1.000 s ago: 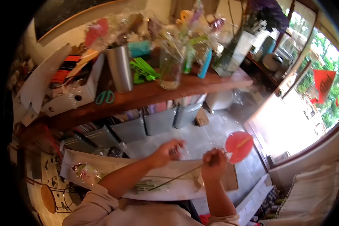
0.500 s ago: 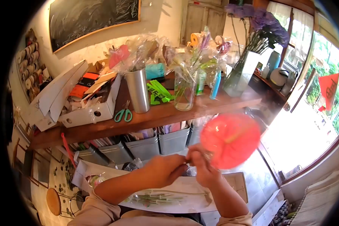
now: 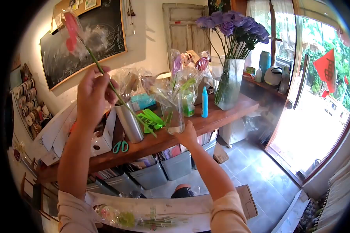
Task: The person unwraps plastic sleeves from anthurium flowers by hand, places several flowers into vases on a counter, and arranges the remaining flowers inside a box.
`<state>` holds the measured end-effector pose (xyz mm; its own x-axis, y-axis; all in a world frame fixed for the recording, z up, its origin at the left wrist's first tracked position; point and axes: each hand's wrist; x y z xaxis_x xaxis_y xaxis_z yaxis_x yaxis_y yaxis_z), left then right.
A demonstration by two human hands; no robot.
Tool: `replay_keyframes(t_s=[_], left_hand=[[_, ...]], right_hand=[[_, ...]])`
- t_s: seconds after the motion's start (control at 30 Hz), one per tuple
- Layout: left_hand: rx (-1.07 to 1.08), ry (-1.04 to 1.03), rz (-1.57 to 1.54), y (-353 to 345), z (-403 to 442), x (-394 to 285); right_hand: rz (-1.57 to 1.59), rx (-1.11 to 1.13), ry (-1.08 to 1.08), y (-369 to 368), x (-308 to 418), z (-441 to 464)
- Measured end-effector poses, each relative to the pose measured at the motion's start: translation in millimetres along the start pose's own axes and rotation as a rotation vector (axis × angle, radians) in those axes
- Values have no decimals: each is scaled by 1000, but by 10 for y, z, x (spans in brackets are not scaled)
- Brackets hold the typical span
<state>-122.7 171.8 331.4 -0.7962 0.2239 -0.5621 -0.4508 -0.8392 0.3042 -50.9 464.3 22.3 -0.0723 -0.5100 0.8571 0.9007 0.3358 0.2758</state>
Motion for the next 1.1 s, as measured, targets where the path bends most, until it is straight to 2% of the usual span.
replay_keyframes(t_s=[0.1, 0.2, 0.33, 0.43, 0.6, 0.7, 0.77, 0.8, 0.87, 0.9, 0.93, 1.07, 1.1], left_hand=[[-140, -125, 31, -96, 474, -174], [-192, -235, 137, -260, 907, -271], [-144, -205, 265, -730, 1238, -288], [-140, -184, 441, -1079, 1397, -70], [-173, -217, 657, -1466, 1838, 906], [-44, -50, 669, -1656, 1866, 1167], [136, 147, 618, -1728, 1902, 1332], [178, 313, 529, -1745, 1649, 852], [175, 302, 536, -1763, 1876, 1168], [174, 299, 539, -1776, 1862, 1110], [28, 318, 397, -1816, 1755, 983], [-13, 461, 284, -1898, 1872, 1157], [45, 460, 226, -1926, 1866, 1154]], right_hand=[[6, 36, -55, -235, -99, 186], [71, 13, -13, -477, -352, 281], [39, -44, 34, -579, -451, 278], [25, -86, 59, -600, -449, 234], [67, -110, 53, -576, -372, 187], [72, -95, 35, -541, -363, 202], [72, -75, 24, -551, -366, 186], [73, -71, 20, -547, -363, 177], [76, -68, 16, -515, -370, 186], [79, -65, 16, -519, -382, 183], [82, -61, 17, -530, -385, 178], [70, -116, 67, -529, -366, 162], [64, -118, 69, -522, -365, 157]])
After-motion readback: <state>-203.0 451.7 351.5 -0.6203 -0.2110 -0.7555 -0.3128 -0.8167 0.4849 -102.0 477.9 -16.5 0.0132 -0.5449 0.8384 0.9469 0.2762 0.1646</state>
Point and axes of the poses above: each hand's wrist, its own z-axis towards the middle knuckle, its own y-axis out of the back of the hand, x = y × z, and after that the axes turned 14 degrees about z, right-handed
